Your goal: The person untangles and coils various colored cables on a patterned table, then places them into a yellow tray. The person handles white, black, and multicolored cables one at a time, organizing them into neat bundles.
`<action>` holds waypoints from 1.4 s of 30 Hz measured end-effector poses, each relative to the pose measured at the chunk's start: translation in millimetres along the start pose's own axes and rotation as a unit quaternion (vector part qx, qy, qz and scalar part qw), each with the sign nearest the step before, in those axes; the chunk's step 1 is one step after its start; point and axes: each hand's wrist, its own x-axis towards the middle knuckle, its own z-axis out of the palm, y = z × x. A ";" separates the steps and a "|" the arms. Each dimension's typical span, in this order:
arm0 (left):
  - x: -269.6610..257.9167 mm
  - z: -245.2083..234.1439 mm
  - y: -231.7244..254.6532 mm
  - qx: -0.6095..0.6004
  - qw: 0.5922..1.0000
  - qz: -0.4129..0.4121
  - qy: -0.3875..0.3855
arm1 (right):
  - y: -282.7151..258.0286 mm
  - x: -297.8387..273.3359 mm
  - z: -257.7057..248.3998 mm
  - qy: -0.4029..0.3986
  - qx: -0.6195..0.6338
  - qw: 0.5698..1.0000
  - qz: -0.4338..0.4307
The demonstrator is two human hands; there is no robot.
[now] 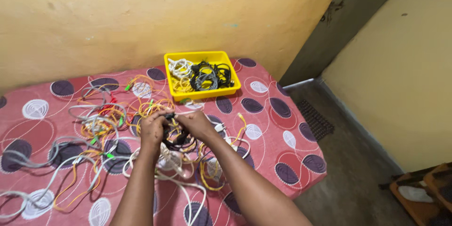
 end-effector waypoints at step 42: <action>-51.3 17.9 21.0 0.117 0.988 0.102 0.000 | -9.3 16.6 -25.2 -0.206 0.169 0.963 -0.037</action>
